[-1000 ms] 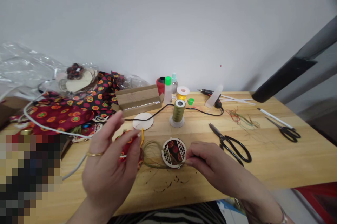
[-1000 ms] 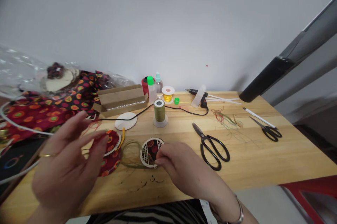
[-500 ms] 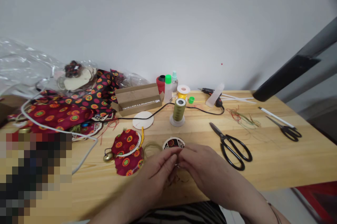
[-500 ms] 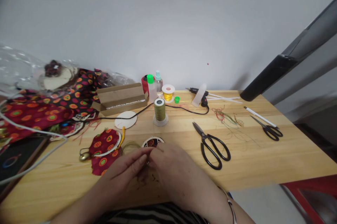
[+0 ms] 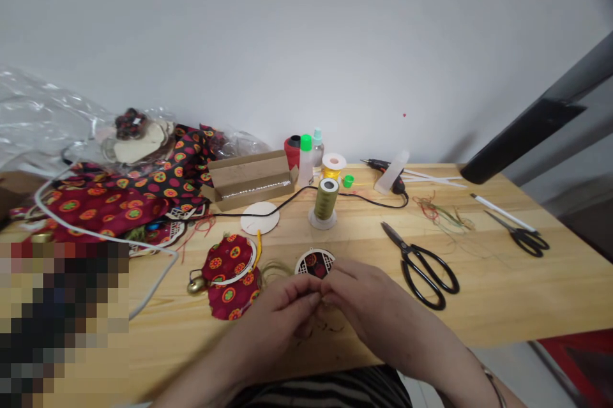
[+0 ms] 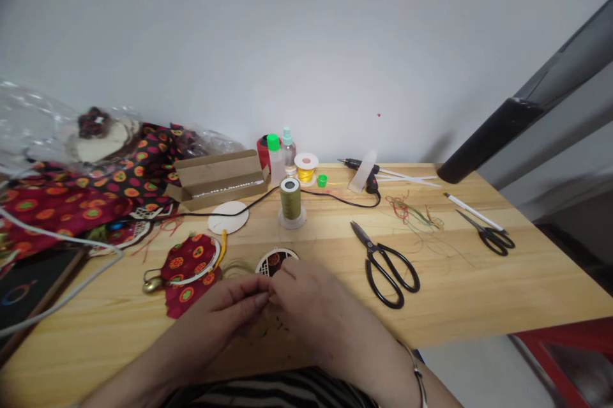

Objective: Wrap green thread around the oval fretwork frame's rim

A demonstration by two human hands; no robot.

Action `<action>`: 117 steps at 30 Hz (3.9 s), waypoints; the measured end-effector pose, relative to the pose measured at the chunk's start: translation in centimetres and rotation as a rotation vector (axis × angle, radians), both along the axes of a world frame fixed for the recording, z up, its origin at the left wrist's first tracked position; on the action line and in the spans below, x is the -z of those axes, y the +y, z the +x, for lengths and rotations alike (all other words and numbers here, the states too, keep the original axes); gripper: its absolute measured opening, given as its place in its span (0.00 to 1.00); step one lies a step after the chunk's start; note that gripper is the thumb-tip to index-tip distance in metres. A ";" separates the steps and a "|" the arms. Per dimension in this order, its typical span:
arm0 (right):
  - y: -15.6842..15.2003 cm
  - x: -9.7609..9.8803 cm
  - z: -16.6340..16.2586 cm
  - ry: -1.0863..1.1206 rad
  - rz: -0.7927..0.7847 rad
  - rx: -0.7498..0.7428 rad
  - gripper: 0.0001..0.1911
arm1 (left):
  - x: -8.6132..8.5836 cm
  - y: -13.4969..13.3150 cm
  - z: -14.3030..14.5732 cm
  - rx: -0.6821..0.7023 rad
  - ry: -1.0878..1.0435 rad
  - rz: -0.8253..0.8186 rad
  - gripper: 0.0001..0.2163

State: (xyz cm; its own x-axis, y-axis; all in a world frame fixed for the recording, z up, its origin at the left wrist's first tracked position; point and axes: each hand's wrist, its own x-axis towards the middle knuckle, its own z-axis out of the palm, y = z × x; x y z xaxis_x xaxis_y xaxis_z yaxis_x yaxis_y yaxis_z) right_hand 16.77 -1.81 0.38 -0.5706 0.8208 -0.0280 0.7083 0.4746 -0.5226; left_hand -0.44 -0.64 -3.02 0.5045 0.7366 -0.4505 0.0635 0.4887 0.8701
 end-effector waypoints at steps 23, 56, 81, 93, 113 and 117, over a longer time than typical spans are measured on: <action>1.7 1.3 1.3 0.643 0.016 0.630 0.08 | 0.4 0.0 -0.1 -0.319 -0.025 0.042 0.10; 0.7 2.6 -2.1 1.043 -0.396 0.668 0.02 | 0.0 -0.3 0.4 -0.292 -0.060 0.049 0.10; -2.0 5.7 9.7 -0.397 0.151 0.768 0.17 | -1.5 1.5 -0.4 -0.650 -0.225 0.010 0.10; -2.1 6.0 11.6 -0.437 0.153 0.790 0.19 | -1.6 1.7 -0.3 -0.636 -0.293 -0.064 0.11; -2.1 -0.5 2.6 0.388 -0.327 0.485 0.17 | -1.7 0.7 0.6 -0.583 -0.124 0.100 0.10; -1.6 -1.2 1.7 0.358 -0.334 0.432 0.14 | -2.1 0.5 0.7 -0.513 -0.077 0.166 0.06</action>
